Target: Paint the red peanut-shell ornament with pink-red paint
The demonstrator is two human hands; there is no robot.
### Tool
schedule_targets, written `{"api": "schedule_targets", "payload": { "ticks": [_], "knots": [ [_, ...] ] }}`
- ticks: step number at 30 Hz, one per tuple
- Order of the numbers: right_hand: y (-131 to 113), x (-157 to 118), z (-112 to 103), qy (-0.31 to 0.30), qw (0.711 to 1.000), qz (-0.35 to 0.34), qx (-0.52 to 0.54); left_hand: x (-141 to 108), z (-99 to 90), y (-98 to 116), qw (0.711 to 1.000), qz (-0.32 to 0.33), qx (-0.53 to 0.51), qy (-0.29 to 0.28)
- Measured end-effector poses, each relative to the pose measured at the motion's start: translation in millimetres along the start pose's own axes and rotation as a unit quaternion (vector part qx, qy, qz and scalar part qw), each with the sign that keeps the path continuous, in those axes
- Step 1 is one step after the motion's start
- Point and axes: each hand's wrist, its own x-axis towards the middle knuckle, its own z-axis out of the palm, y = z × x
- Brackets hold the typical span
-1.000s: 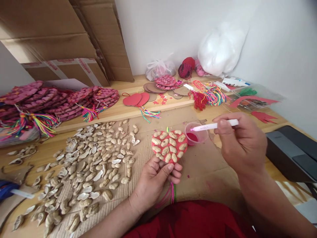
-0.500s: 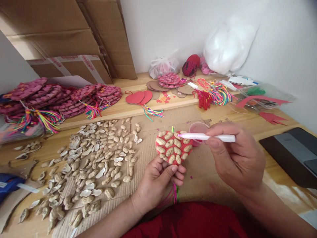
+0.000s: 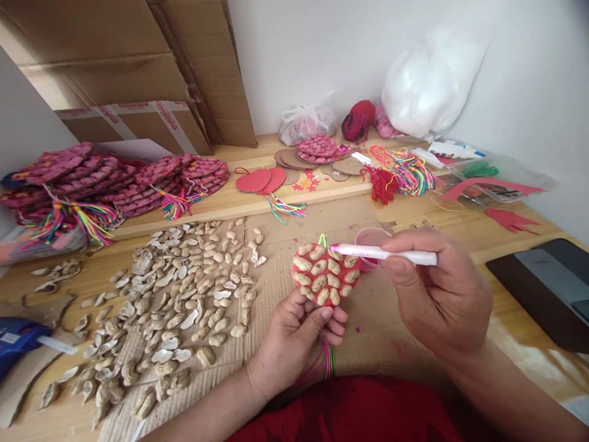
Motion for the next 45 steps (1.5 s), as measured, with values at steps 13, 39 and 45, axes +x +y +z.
{"api": "schedule_targets", "payload": {
  "ticks": [13,39,45],
  "knots": [
    [-2.3,2.4,-1.0,-0.015,0.999,-0.021,-0.02,2.2,-0.1,-1.4,1.0,0.003,-0.002,0.006],
    [-4.3,3.7,-4.9,-0.016,0.999,-0.026,-0.011,-0.3,-0.1,-0.9,0.999,0.017,0.04,-0.002],
    [-3.5,3.9,-3.1,-0.015,1.0,-0.026,-0.005,0.2,-2.3,0.7,0.998,0.022,0.06,-0.001]
  ]
}}
